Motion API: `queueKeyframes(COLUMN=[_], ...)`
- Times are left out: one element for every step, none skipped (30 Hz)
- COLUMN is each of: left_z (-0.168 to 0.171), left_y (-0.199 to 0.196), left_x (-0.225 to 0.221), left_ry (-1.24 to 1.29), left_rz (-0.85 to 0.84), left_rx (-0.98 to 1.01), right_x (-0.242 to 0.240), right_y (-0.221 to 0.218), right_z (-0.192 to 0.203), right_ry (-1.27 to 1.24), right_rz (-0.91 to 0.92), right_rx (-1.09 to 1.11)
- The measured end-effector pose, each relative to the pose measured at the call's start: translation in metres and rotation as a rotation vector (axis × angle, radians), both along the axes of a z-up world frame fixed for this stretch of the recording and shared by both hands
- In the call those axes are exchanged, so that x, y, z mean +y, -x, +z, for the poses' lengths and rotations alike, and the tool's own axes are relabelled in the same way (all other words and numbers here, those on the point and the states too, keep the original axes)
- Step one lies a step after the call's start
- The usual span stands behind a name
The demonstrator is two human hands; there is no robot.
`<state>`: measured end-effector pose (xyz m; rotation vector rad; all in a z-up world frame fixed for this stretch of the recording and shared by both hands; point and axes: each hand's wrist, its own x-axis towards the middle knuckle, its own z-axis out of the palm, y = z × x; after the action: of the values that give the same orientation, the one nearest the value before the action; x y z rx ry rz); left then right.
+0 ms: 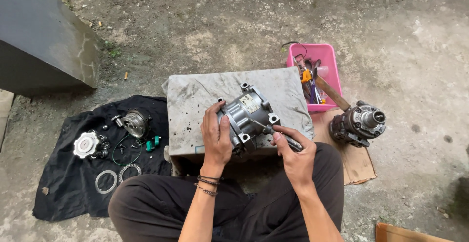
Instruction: Disassembling a car air conditioning compressor using a screwdriver to pry and unscrew parts
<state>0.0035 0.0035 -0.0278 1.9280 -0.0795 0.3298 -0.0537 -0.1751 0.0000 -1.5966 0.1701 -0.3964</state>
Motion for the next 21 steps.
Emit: queueKeyframes(left_z=[-0.001, -0.002, -0.003, -0.004, -0.005, -0.005, -0.006, -0.007, -0.008, -0.010, -0.012, -0.014, -0.011, -0.007, -0.004, -0.004, -0.005, -0.005, -0.003, -0.001, 0.001], left_y=[-0.001, -0.001, 0.000, 0.001, 0.000, 0.000, -0.001, -0.001, -0.001, -0.001, -0.001, -0.001, -0.001, 0.000, 0.001, 0.000, -0.001, -0.001, 0.000, 0.001, 0.001], left_x=[-0.001, -0.002, -0.003, -0.003, -0.004, -0.004, -0.004, -0.004, -0.003, -0.002, 0.000, 0.001, 0.001, 0.002, 0.003, 0.003, 0.005, 0.006, 0.006, 0.007, 0.007], left_ry=[0.002, 0.036, 0.070, 0.071, 0.084, 0.097, 0.096, 0.099, 0.103, 0.103, 0.108, 0.113, 0.113, 0.104, 0.095, 0.096, 0.101, 0.106, 0.106, 0.134, 0.162], left_rz=[-0.002, 0.002, 0.005, 0.003, 0.004, 0.005, 0.008, 0.005, 0.005, 0.010, -0.010, -0.030, -0.030, -0.048, -0.065, -0.065, -0.084, -0.103, -0.102, -0.114, -0.129], left_rx=[-0.001, -0.013, -0.022, -0.020, -0.017, -0.014, -0.015, -0.021, -0.024, -0.023, -0.020, -0.017, -0.019, -0.006, 0.008, 0.006, -0.005, -0.016, -0.016, -0.001, 0.013], right_x=[-0.001, -0.002, -0.003, -0.004, -0.005, -0.006, -0.008, -0.011, -0.013, -0.014, -0.016, -0.018, -0.018, -0.018, -0.018, -0.017, -0.017, -0.017, -0.014, -0.012, -0.010], right_y=[0.000, 0.000, 0.001, 0.004, 0.006, 0.007, 0.011, 0.014, 0.017, 0.017, 0.018, 0.019, 0.021, 0.022, 0.024, 0.024, 0.025, 0.025, 0.024, 0.024, 0.024], right_z=[0.003, 0.005, 0.008, 0.004, 0.001, -0.002, 0.000, 0.002, 0.004, 0.004, 0.005, 0.006, 0.010, 0.014, 0.018, 0.015, 0.012, 0.009, 0.009, 0.009, 0.009], right_ry=[0.002, 0.054, 0.105, 0.107, 0.143, 0.180, 0.179, 0.209, 0.239, 0.239, 0.205, 0.172, 0.172, 0.153, 0.135, 0.136, 0.107, 0.079, 0.079, 0.138, 0.197], right_rz=[-0.002, -0.007, -0.012, -0.013, -0.005, 0.003, 0.006, -0.024, -0.053, -0.047, -0.059, -0.070, -0.070, -0.032, 0.008, 0.008, 0.019, 0.029, 0.031, 0.062, 0.090], right_rx=[-0.001, 0.017, 0.038, 0.040, 0.085, 0.130, 0.129, 0.137, 0.146, 0.147, 0.116, 0.085, 0.083, 0.128, 0.173, 0.171, 0.176, 0.181, 0.181, 0.177, 0.173])
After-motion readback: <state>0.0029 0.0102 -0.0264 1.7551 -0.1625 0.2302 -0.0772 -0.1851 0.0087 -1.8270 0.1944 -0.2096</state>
